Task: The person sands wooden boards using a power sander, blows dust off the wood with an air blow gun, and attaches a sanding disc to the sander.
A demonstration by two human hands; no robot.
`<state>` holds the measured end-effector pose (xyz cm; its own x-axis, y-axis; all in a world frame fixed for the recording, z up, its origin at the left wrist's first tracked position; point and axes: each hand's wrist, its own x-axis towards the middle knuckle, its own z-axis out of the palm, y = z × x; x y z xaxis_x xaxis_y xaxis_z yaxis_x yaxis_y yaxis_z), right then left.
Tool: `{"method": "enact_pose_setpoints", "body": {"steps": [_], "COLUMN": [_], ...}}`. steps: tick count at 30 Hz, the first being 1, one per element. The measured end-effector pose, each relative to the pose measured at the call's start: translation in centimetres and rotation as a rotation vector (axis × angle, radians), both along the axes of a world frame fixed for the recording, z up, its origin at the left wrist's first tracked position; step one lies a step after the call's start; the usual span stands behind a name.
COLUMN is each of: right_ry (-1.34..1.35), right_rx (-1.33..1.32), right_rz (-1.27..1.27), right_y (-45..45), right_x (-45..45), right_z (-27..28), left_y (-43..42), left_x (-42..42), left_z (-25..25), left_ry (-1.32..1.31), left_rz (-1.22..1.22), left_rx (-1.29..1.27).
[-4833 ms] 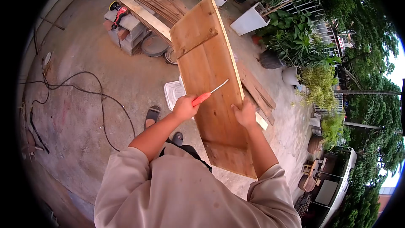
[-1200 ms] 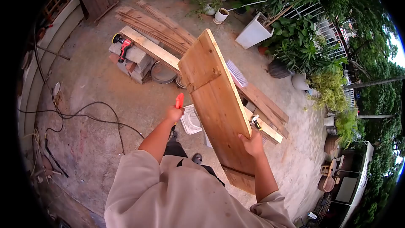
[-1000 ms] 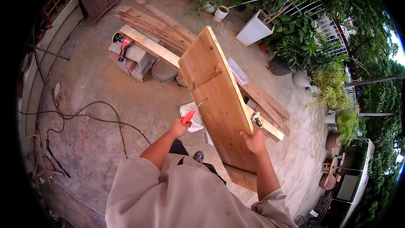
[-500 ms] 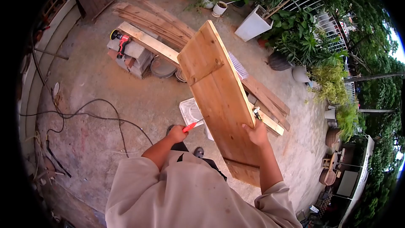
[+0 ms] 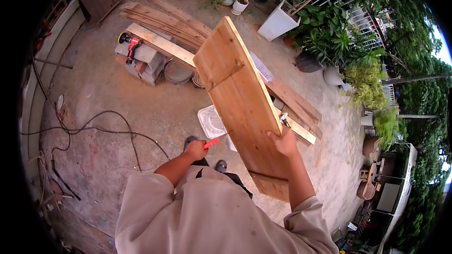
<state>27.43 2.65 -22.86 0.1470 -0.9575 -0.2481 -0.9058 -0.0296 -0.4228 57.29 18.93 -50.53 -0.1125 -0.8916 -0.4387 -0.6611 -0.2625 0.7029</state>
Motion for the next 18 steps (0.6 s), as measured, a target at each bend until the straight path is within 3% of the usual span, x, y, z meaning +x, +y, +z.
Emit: {"method": "enact_pose_setpoints", "body": {"steps": [2, 5, 8, 11, 14, 17, 18], "right_ry": [0.015, -0.016, -0.038, -0.057, -0.035, -0.009, -0.003], "right_rx": [0.021, 0.019, 0.006, -0.023, -0.023, -0.003, 0.008], "right_rz": [0.0, 0.018, 0.045, 0.07, 0.069, 0.067, 0.077], "right_y": [0.2, -0.1, 0.1, -0.2, -0.1, -0.5, -0.5], "right_x": [0.1, 1.3, 1.1, 0.6, 0.3, 0.0, -0.1], "right_z": [0.3, 1.6, 1.7, 1.0, 0.9, 0.5, 0.6], "left_y": [-0.1, 0.5, 0.9, 1.3, 1.2, 1.2, 1.0], "left_x": [0.4, -1.3, -0.7, -2.1, -1.2, -2.6, -2.1], "left_z": [2.3, -0.5, 0.0, -0.5, 1.0, 0.0, 0.5], "left_ry": [-0.018, -0.047, -0.058, -0.07, -0.004, -0.021, 0.003], "left_rz": [-0.307, -0.032, -0.349, 0.003, -0.442, -0.032, -0.222], "left_rx": [0.008, 0.071, 0.006, 0.083, -0.054, 0.098, 0.088]}}
